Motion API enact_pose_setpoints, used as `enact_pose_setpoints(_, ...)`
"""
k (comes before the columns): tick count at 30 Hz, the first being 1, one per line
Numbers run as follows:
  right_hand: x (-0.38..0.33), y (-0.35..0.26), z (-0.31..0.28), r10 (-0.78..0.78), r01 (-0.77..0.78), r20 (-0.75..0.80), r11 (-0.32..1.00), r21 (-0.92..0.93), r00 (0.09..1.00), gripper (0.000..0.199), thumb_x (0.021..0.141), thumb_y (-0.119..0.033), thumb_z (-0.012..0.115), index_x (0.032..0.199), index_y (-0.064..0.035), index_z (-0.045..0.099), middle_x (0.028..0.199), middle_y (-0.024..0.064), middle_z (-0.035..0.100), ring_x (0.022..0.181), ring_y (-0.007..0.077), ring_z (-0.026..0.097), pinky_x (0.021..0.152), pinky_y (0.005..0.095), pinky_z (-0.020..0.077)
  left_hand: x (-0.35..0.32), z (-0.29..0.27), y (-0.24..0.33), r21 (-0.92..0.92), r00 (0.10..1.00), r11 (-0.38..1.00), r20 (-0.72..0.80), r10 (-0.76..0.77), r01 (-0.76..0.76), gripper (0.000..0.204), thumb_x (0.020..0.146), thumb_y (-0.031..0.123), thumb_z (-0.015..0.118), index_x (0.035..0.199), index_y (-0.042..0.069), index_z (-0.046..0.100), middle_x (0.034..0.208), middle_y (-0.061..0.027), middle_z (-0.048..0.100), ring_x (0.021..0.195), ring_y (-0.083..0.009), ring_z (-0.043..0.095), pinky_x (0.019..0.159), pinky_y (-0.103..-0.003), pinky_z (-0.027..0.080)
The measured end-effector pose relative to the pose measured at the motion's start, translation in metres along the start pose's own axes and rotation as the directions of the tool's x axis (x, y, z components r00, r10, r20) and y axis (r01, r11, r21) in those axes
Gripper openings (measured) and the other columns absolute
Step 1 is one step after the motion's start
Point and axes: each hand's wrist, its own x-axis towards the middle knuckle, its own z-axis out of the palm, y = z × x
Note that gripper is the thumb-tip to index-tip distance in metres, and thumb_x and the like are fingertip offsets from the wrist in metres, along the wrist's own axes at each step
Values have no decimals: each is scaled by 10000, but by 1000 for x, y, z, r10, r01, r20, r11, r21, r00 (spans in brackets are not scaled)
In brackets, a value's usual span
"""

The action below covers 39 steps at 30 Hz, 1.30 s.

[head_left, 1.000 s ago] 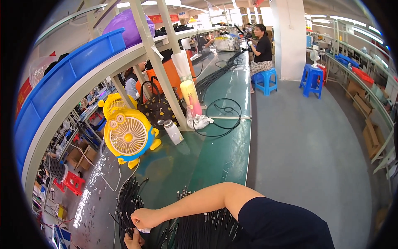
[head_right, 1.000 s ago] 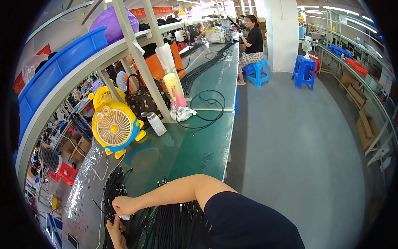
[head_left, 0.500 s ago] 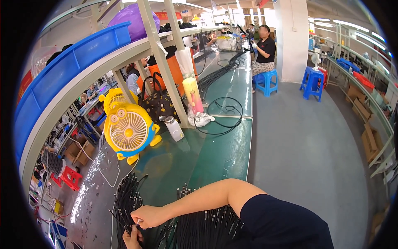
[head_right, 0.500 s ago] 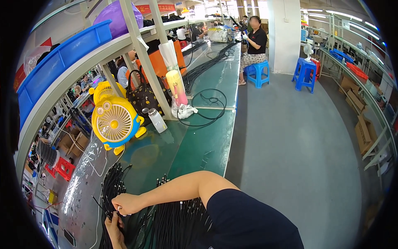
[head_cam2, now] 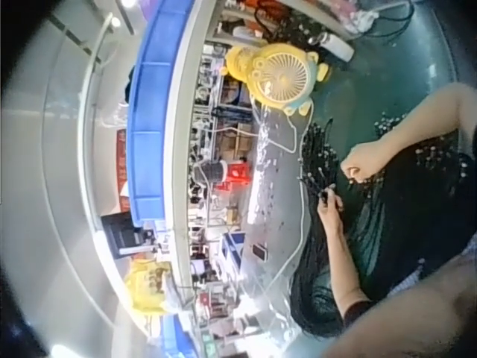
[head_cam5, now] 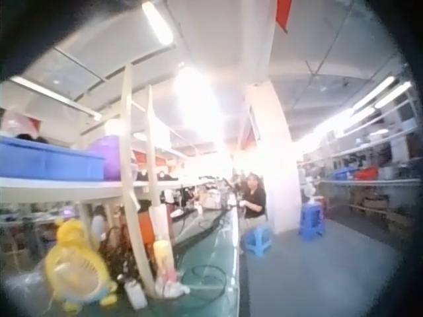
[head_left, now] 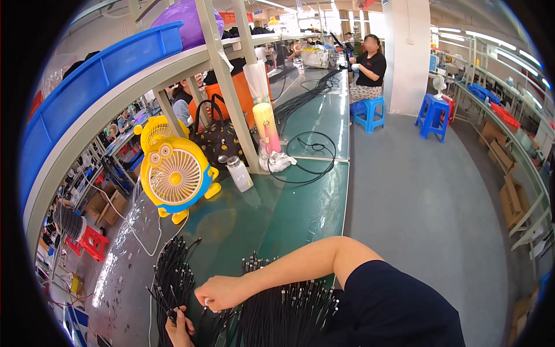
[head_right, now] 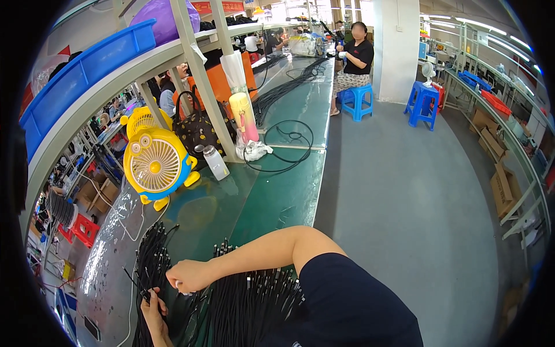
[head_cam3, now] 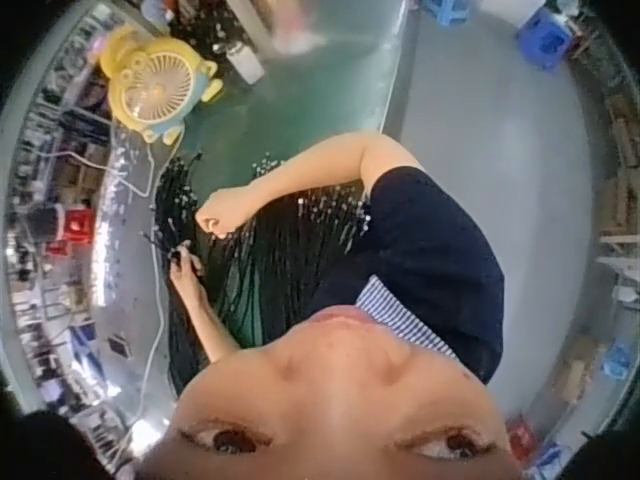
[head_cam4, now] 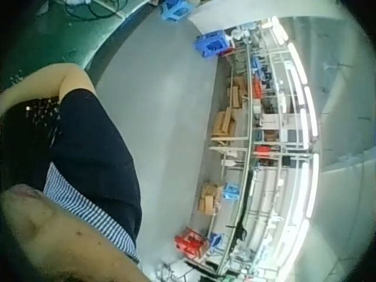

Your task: Cleaning the ends of multiple black data cables using a white cloth and solvent in a factory setting.

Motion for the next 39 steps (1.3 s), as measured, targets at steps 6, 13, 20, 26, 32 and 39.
enact_pose_setpoints(6, 20, 11, -9, 56, 44, -288, 944, 328, 956, 283, 820, -84, 549, 1077, 29, 587, 803, 151, 652, 754, 224, 641, 657, 348, 491, -5, 5, 5, 195, 993, 981, 119, 0, -23, 211, 943, 215, 567, 907, 10, 607, 536, 4, 493, 435, -61, 414, 409, -205, 293)
enact_pose_setpoints(13, 23, 4, -6, -54, 125, -263, 957, 263, 963, 169, 815, -96, 554, 888, 32, 638, 812, 140, 666, 723, 240, 643, 652, 347, 491, -11, 12, 12, 210, 989, 978, 148, -19, -13, 174, 926, 159, 566, 949, -9, 604, 555, -9, 518, 442, -63, 431, 417, -196, 305)
enact_pose_setpoints(20, 19, -6, -2, -26, 50, -146, 985, 163, 989, 162, 787, -149, 592, 813, 7, 629, 770, 141, 658, 716, 289, 642, 640, 387, 483, -10, 10, 10, 162, 985, 987, 172, -15, -13, 174, 926, 159, 571, 969, -7, 601, 555, -5, 514, 434, -56, 421, 406, -198, 300)
enact_pose_setpoints(26, 23, -17, 5, 26, 30, -207, 965, 260, 978, 137, 815, -140, 591, 826, -5, 602, 719, 130, 639, 681, 272, 627, 612, 374, 470, -6, 0, 5, 126, 994, 991, 99, -54, 41, 168, 935, 193, 577, 898, 29, 583, 521, 22, 446, 406, -48, 372, 387, -200, 285)
enact_pose_setpoints(32, 24, -18, 10, -154, 194, -216, 964, 181, 964, 135, 875, -138, 568, 872, -4, 550, 627, 84, 608, 568, 194, 594, 534, 343, 437, -5, -1, 2, -9, 995, 997, 73, -71, 71, 198, 949, 236, 564, 851, 67, 529, 516, 31, 414, 400, -58, 349, 383, -209, 284)
enact_pose_setpoints(39, 35, -1, 9, 6, 30, -142, 968, 248, 990, 180, 790, -147, 596, 822, 30, 592, 730, 147, 653, 666, 265, 637, 604, 363, 487, -6, -1, 5, 16, 988, 998, 141, -66, 65, 198, 946, 225, 565, 834, 67, 526, 511, 30, 404, 399, -59, 340, 387, -212, 273)
